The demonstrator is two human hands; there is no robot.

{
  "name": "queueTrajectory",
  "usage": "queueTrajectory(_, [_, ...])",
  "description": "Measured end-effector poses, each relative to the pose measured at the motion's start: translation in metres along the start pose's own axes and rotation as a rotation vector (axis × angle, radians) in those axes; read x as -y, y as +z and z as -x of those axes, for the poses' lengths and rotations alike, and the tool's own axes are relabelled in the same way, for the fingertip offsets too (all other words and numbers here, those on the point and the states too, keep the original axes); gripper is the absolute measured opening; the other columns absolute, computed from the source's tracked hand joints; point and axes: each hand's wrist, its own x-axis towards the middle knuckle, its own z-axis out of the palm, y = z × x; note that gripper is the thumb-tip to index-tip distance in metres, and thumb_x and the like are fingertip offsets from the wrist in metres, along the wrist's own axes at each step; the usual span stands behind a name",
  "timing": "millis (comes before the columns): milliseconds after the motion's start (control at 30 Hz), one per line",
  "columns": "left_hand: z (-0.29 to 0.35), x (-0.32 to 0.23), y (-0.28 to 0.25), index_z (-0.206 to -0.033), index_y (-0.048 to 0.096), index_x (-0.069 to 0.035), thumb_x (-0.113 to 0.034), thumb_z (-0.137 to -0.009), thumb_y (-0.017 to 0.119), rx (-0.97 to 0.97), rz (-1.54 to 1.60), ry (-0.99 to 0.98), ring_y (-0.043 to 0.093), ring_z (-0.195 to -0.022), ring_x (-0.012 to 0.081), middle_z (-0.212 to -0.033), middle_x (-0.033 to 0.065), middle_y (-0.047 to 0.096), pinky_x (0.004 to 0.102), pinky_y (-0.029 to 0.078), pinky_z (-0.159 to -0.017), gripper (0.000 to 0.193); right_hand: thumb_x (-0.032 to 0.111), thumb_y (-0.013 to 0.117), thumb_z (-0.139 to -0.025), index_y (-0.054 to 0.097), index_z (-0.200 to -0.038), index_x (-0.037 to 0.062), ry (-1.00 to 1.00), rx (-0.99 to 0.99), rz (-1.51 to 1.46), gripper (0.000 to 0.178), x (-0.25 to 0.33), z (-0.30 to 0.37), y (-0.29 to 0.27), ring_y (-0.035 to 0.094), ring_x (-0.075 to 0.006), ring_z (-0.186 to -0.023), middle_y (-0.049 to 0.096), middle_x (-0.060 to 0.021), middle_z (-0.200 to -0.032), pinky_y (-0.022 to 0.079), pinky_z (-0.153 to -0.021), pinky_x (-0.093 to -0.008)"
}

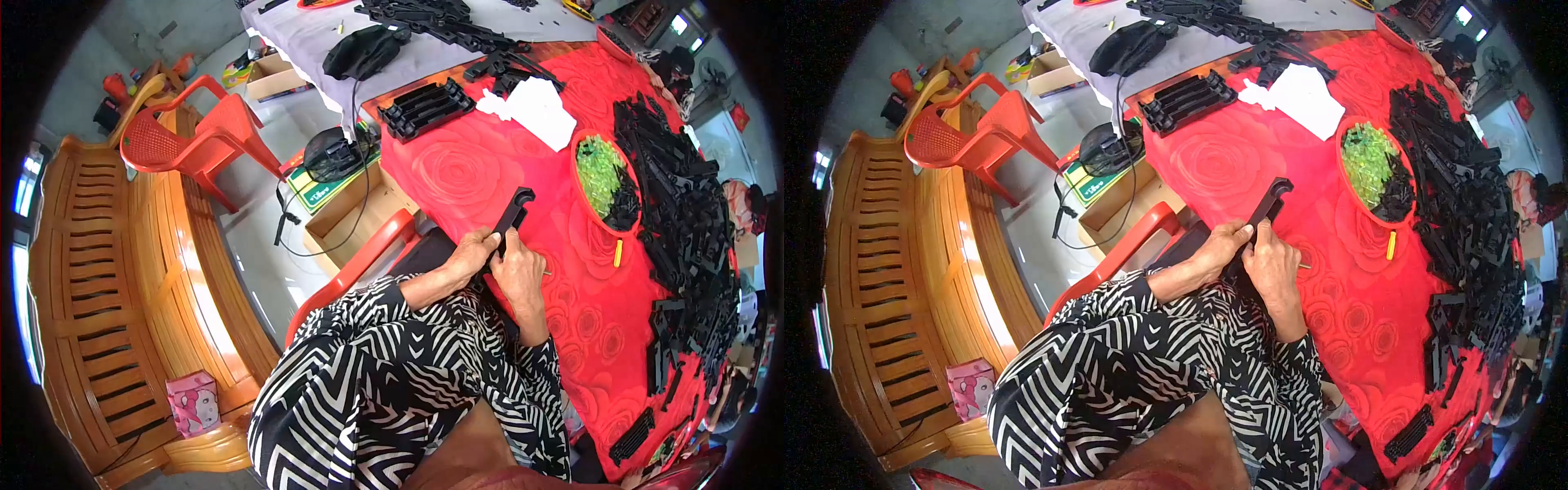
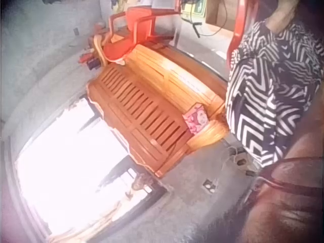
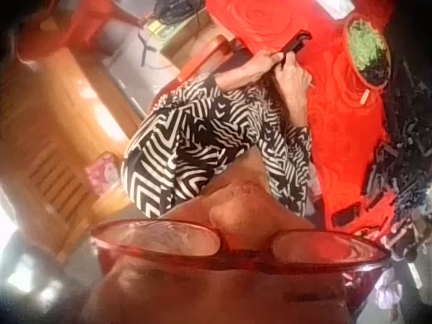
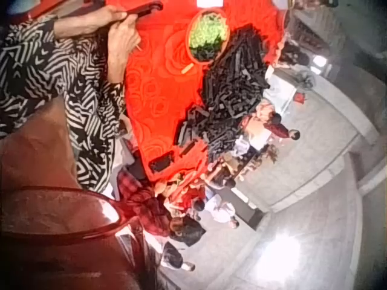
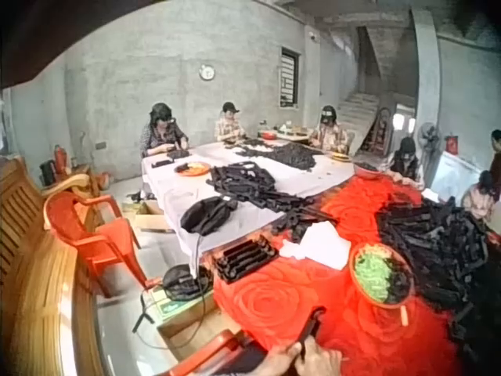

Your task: The person assembles toy parts by inserting metal rods, small components, and plastic pieces into black plastic casings by hand.

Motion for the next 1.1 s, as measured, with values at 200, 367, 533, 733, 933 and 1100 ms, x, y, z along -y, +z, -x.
queueTrajectory(200, [-0.003,-0.002,0.002,-0.093,0.054,0.005,-0.022,-0.089,0.047,0.010,-0.055,0.096,0.048,-0.070,0.0142,-0.075,0.0073,0.053,0.0286,0.040,-0.064,0.029,0.009,0.063,-0.069,0.048,-0.107,-0.0036,0.032,-0.007,-0.125,0.043,-0.001,-0.002,-0.009,0.060,-0.0325,-0.059,0.058,-0.0205,-0.068,0.046,-0.051,-0.0411])
queueTrajectory(367, [0.004,-0.022,-0.005,-0.102,0.048,0.006,-0.031,-0.088,0.049,0.031,-0.239,0.029,0.050,-0.070,0.0182,-0.074,0.0103,0.053,0.0318,0.041,-0.062,0.040,-0.001,0.052,-0.079,0.050,-0.114,-0.0011,0.166,0.022,-1.183,0.035,-0.012,0.001,-0.016,0.045,-0.0043,-0.058,0.050,0.0023,-0.071,0.039,-0.051,-0.0186])
queueTrajectory(533, [0.005,-0.024,-0.001,-0.088,0.046,-0.001,-0.026,-0.088,0.053,0.011,-0.143,0.171,0.046,-0.055,0.0095,-0.066,0.0036,0.050,0.0247,0.038,-0.047,0.025,0.002,0.045,-0.083,0.055,-0.104,-0.0036,0.366,-0.237,-1.563,0.024,-0.032,0.007,-0.028,0.032,-0.0026,-0.042,0.047,0.0016,-0.059,0.027,-0.040,-0.0169])
queueTrajectory(733, [0.006,-0.027,-0.001,-0.092,0.050,-0.002,-0.026,-0.090,0.048,0.087,-0.056,0.121,0.051,-0.053,0.0105,-0.066,0.0024,0.054,0.0233,0.041,-0.048,0.024,0.008,0.045,-0.083,0.054,-0.100,-0.0030,0.491,-0.102,-2.113,0.023,-0.056,0.008,-0.003,0.027,-0.0046,-0.036,0.043,0.0003,-0.052,0.024,-0.036,-0.0199])
queueTrajectory(933, [-0.007,-0.029,-0.010,-0.083,0.060,-0.004,-0.028,-0.092,0.046,-0.125,-0.085,0.066,0.047,-0.045,0.0087,-0.056,-0.0005,0.051,0.0240,0.035,-0.040,0.030,0.012,0.045,-0.082,0.054,-0.098,-0.0018,0.653,0.268,-2.305,0.023,-0.053,0.008,0.040,0.025,-0.0061,-0.034,0.044,-0.0005,-0.052,0.024,-0.035,-0.0213])
queueTrajectory(1100, [-0.037,-0.044,-0.015,-0.080,0.058,-0.001,-0.027,-0.091,0.047,-0.255,-0.034,0.199,0.050,-0.047,0.0100,-0.058,0.0015,0.053,0.0242,0.037,-0.042,0.030,0.012,0.044,-0.083,0.055,-0.096,-0.0004,0.848,0.464,-2.162,0.021,-0.021,0.015,0.055,0.027,-0.0046,-0.036,0.042,0.0009,-0.054,0.023,-0.035,-0.0192])
